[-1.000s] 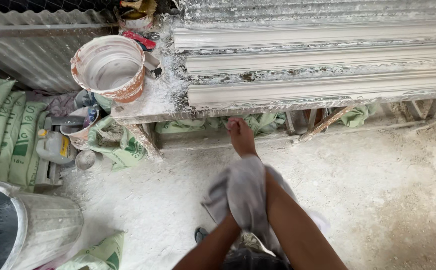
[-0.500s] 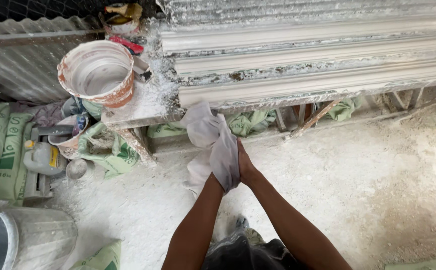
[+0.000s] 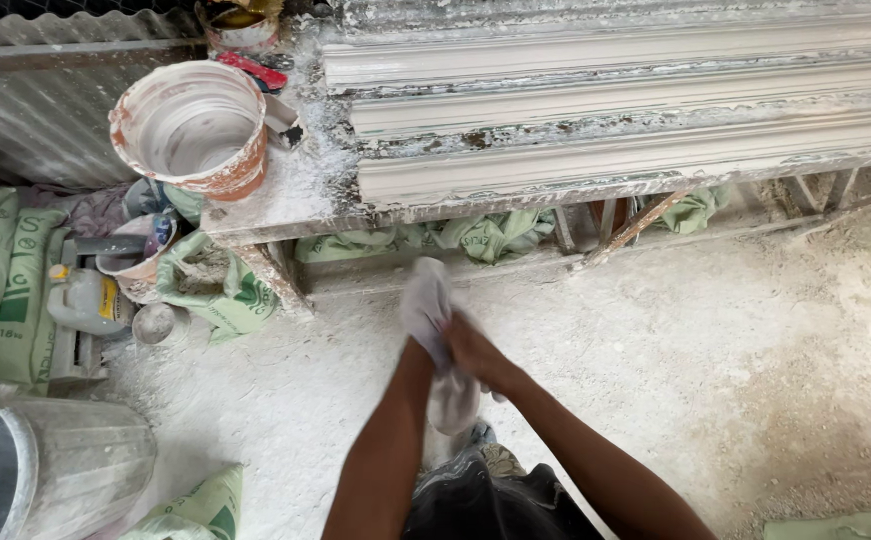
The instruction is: The person scrapes excess plaster off decorative plaster cornice moldings with a small hand scraper, then washes their hands and the scraper at a water tap. They wipe a molding with a cloth, pick up the scraper again, and continue scraping plaster residue from the moldings.
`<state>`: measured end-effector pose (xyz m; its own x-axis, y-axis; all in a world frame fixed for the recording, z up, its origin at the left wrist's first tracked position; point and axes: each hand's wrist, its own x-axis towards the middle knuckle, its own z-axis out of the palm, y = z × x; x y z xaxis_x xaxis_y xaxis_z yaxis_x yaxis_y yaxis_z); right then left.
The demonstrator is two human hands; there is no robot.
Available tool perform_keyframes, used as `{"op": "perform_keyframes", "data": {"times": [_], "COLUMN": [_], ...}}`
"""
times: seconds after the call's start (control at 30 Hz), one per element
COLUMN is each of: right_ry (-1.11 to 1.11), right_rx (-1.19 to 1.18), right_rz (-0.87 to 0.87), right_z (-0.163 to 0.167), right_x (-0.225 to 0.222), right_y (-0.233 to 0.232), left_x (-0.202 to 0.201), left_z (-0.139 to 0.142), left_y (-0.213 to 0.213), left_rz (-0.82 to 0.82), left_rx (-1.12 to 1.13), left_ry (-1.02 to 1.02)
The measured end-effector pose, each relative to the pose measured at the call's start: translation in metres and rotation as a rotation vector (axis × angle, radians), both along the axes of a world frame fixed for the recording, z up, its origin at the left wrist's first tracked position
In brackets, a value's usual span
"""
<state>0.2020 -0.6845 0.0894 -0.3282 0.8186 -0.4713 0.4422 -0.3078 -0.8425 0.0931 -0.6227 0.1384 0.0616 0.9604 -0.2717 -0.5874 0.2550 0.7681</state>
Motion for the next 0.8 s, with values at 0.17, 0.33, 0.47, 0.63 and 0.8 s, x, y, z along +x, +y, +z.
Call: {"op": "perform_keyframes", "data": {"times": [0.17,0.33,0.47,0.63,0.8], "right_ry": [-0.627,-1.167,-1.17,-1.112,-0.999], "right_rx": [0.729,0.655,0.574,0.526,0.446], "right_rz": [0.233,0.19,0.333,0.444,0.592], "right_z": [0.02,0.029,0.018,-0.007,-0.027], "right_x": [0.047,0.058,0.03,0.015,0.017], "right_y": [-0.012,0.049,0.056,0.045,0.037], "left_x": [-0.037,0.003,0.062,0.055,0.03], "left_z": [0.021,0.033,0.027,0.007,0.002], "left_y": [0.007,-0.065,-0.081,-0.043,-0.036], "left_rz": [0.027,-0.339,-0.341,-0.217,-0.297], "left_rx": [0.051,0.073,0.069,0.033,-0.001], "left_ry": [-0.006,0.015,-0.001,0.008,0.031]}}
